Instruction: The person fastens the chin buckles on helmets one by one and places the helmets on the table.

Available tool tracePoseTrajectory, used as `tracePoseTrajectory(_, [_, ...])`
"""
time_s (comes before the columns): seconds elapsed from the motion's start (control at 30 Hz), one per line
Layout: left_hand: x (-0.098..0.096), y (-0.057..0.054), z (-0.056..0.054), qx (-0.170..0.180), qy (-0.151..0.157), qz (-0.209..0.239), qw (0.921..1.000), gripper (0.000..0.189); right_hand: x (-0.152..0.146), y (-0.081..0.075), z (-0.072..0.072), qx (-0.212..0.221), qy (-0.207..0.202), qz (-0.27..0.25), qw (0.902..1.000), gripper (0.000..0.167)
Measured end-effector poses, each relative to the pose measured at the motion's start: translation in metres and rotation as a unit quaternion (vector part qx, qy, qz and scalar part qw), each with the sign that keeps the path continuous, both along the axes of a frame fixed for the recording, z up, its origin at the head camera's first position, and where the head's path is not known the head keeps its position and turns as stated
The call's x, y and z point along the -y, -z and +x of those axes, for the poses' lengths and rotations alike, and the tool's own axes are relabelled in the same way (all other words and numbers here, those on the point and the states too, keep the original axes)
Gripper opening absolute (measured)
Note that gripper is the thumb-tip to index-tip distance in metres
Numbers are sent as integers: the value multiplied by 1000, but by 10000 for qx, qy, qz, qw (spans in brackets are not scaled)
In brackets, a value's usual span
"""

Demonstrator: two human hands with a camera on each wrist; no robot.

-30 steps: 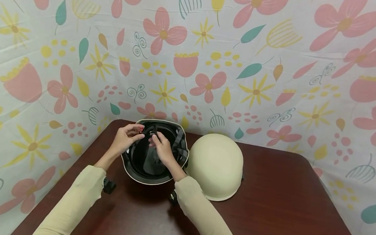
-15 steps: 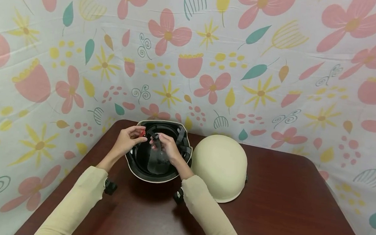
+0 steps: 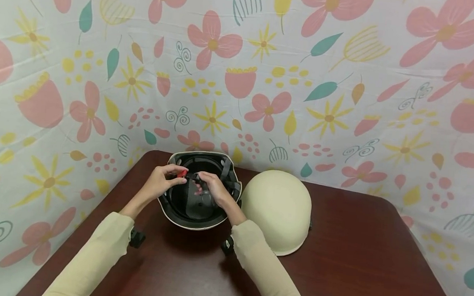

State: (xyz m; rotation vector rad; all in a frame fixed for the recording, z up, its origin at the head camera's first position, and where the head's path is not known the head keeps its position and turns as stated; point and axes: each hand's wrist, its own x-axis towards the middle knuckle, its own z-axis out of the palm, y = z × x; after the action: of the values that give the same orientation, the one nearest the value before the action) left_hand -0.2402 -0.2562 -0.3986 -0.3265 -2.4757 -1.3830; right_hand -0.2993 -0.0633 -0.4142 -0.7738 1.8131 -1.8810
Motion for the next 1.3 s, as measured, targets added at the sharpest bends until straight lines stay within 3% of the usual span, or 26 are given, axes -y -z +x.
tracePoseTrajectory(0.23, [0, 2, 4, -166, 355, -172, 9991, 32, -5, 5, 0, 149, 0, -30, 9999, 27])
tracePoseTrajectory(0.43, [-4, 13, 6, -420, 489, -703, 9954, 33, -12, 15, 5, -46, -7, 306, 9995, 28])
tracePoseTrajectory(0.7, [-12, 18, 13, -1017, 227, -1313, 9859, 33, -14, 20, 11, -343, -220, 517, 9978, 31])
tracePoseTrajectory(0.87, [-18, 17, 14, -1269, 183, -1372, 9822, 33, -13, 18, 14, -235, -268, 374, 9987, 29])
tracePoseTrajectory(1.03, [-26, 17, 14, -1459, 278, -1254, 9809, 32, -12, 17, 16, -30, -18, 196, 9998, 26])
tracePoseTrajectory(1.3, [-22, 19, 14, -1154, 234, -912, 9889, 35, -11, 10, 23, -303, 299, 522, 9977, 32])
